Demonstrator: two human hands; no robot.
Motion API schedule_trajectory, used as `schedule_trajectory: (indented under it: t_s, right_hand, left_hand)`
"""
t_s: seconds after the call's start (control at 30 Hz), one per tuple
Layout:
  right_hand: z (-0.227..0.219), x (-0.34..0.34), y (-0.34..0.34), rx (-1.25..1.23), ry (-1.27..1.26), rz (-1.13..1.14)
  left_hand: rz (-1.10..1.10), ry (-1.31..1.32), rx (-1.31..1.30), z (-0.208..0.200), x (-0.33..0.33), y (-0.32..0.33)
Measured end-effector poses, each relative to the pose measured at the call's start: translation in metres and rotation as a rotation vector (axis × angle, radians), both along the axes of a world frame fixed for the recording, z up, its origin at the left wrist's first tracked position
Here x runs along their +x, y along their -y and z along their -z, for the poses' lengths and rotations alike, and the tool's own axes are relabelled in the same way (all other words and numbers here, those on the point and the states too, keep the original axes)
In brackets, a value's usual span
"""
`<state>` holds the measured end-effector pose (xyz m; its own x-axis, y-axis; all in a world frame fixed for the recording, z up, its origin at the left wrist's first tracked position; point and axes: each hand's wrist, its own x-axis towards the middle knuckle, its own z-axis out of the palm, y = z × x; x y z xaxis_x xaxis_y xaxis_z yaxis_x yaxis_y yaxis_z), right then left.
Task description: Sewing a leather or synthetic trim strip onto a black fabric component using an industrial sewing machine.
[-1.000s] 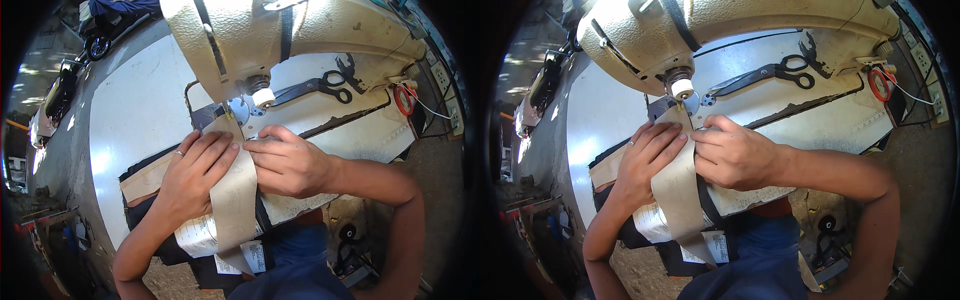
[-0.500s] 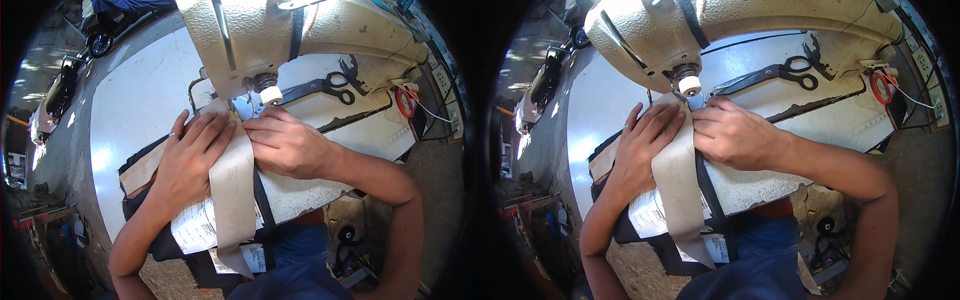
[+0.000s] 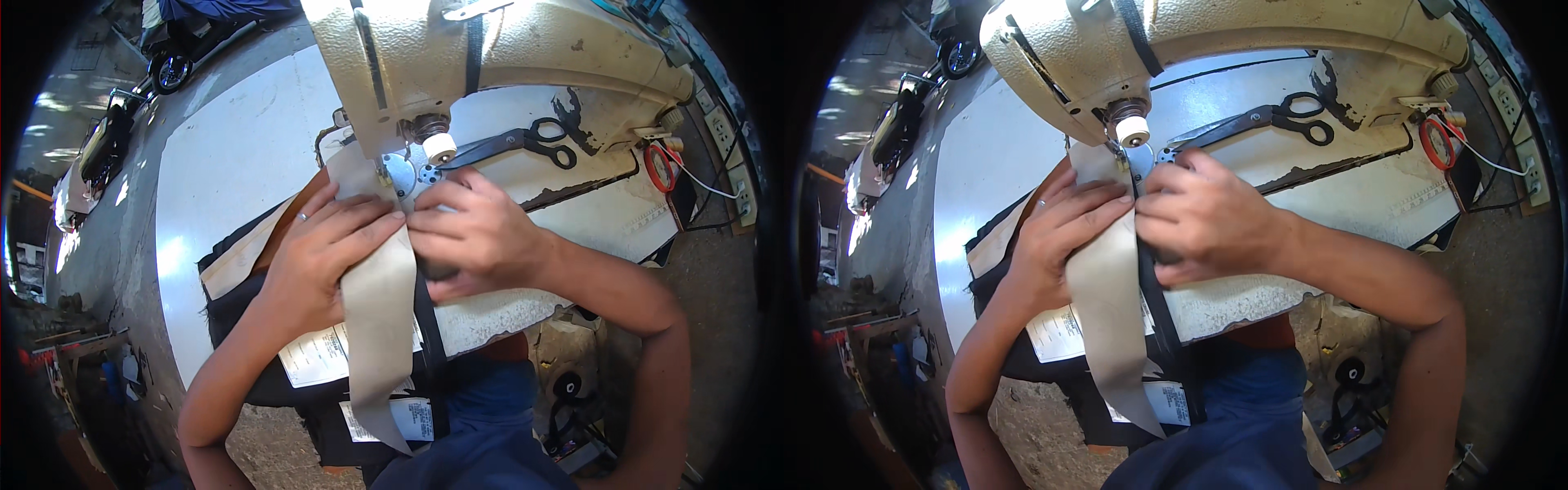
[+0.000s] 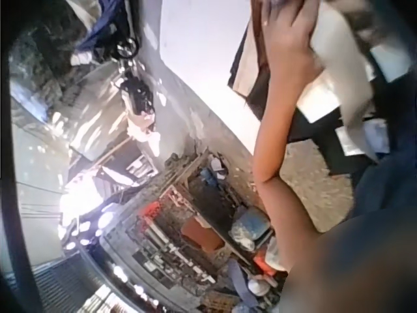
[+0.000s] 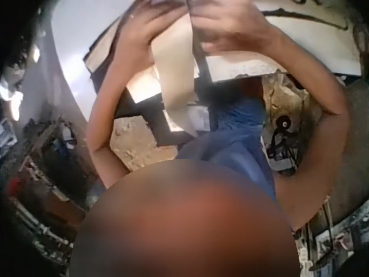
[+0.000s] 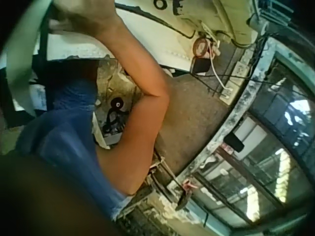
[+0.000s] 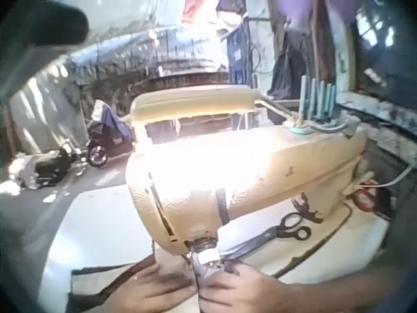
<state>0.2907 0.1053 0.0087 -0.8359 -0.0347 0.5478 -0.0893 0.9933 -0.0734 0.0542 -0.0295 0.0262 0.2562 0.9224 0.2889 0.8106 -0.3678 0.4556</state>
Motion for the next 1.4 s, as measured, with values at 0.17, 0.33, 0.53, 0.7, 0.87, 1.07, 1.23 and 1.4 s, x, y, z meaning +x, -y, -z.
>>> schedule_trajectory:
  t_s: [0.17,0.33,0.53,0.7,0.87,1.07,1.23,1.4]
  right_hand:
    - [0.004,0.007,0.0,0.005,-0.021,-0.095]
    - [0.003,0.012,-0.003,-0.006,0.007,-0.124]
    - [0.013,0.012,-0.001,-0.038,-0.01,-0.146]
    - [0.012,0.01,0.0,-0.057,-0.017,-0.153]
    - [0.014,0.01,0.004,-0.081,-0.028,-0.139]
    - [0.015,0.008,-0.001,-0.039,-0.015,-0.103]
    - [0.01,0.005,-0.004,-0.079,0.023,-0.064]
    - [0.013,0.001,-0.009,-0.096,0.025,-0.044]
  left_hand:
    - [-0.001,0.384,-0.137,0.001,0.002,0.012]
    - [-0.058,0.104,-0.074,-0.002,0.026,0.021]
    - [-0.023,-0.195,0.055,0.004,0.033,0.023]
    - [0.075,-0.11,0.026,0.008,0.02,0.025]
    - [0.053,-0.026,-0.006,0.008,0.02,0.024]
    - [0.035,-0.132,0.049,0.014,0.017,0.015]
    - [0.045,-0.127,0.069,0.014,0.01,0.006]
    - [0.027,-0.221,0.106,0.013,0.007,0.0]
